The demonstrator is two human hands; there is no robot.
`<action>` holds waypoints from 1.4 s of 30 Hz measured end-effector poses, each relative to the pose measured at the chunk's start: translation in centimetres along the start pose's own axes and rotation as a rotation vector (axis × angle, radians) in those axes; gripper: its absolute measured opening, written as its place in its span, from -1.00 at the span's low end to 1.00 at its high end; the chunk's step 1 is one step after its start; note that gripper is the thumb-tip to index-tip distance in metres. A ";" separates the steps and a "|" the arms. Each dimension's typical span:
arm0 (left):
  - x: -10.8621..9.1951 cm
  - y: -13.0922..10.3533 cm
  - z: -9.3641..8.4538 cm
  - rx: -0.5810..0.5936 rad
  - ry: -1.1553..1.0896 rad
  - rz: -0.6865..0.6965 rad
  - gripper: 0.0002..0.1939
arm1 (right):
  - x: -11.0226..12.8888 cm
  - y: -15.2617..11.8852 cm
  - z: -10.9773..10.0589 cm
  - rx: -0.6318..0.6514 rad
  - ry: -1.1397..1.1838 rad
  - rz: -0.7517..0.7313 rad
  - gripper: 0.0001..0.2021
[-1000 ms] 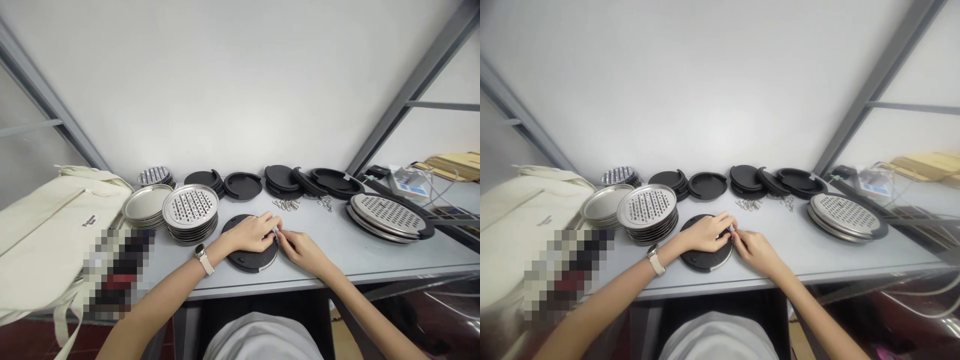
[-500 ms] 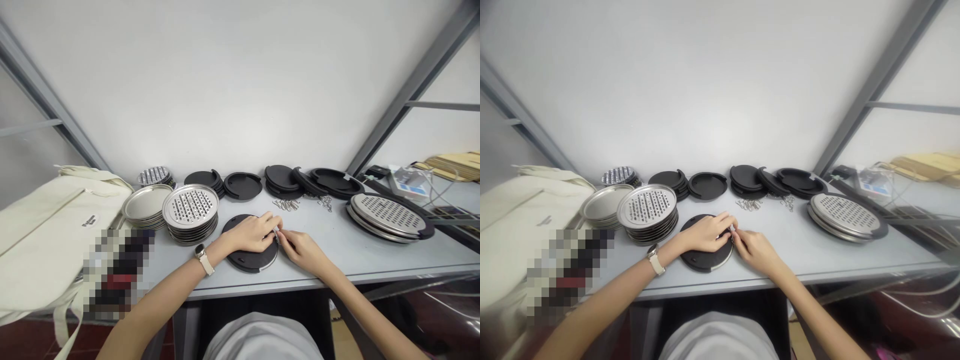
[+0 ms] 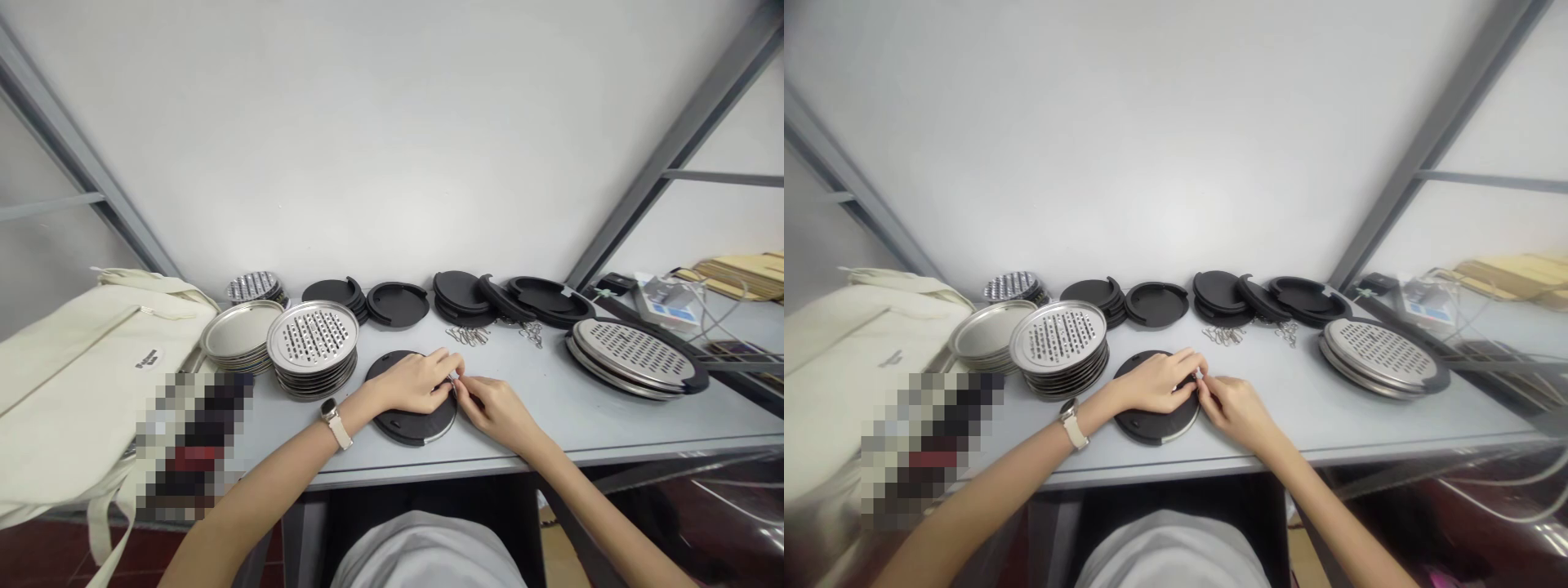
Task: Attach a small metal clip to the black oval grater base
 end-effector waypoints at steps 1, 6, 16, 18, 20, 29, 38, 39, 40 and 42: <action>0.0 0.0 0.0 -0.003 -0.006 -0.001 -0.79 | 0.0 0.0 0.0 0.000 -0.003 0.000 -0.64; 0.0 0.0 -0.1 -0.013 -0.019 -0.005 -0.79 | -0.1 -0.1 0.0 -0.010 -0.017 -0.004 -0.65; 0.0 0.0 0.1 -0.008 -0.021 -0.009 -0.79 | 0.1 0.0 -0.1 -0.058 -0.083 -0.039 -0.63; 0.0 0.1 0.1 -0.012 -0.027 -0.007 -0.79 | 0.1 0.0 -0.1 -0.066 -0.091 -0.044 -0.63; 0.0 0.1 0.1 -0.008 -0.032 -0.009 -0.79 | 0.0 0.0 -0.1 -0.074 -0.095 -0.046 -0.64; 0.0 0.2 0.2 -0.001 -0.055 -0.023 -0.77 | -0.1 0.0 0.0 -0.096 -0.112 -0.067 -0.65; 1.1 0.1 0.1 -0.034 -0.017 -0.062 -0.76 | 0.1 -0.4 -0.6 -0.212 -0.017 -0.066 -0.67; 1.3 0.1 0.1 -0.035 -0.027 -0.071 -0.76 | 0.1 -0.5 -0.6 -0.199 -0.001 -0.063 -0.67; 1.5 0.0 0.1 -0.044 -0.023 -0.074 -0.75 | 0.2 -0.4 -0.6 -0.182 0.013 -0.056 -0.67; 1.8 -0.1 0.2 -0.062 -0.004 -0.096 -0.72 | 0.2 -0.4 -0.6 -0.158 0.040 -0.027 -0.68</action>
Point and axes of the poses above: each hand's wrist, its own y-axis towards the middle knuckle, its own z-axis out of the palm, x = y × z, the point moved 3 cm from there along y, towards the middle knuckle, and after that the axes turned 9 degrees about z, right-handed, at the moved point
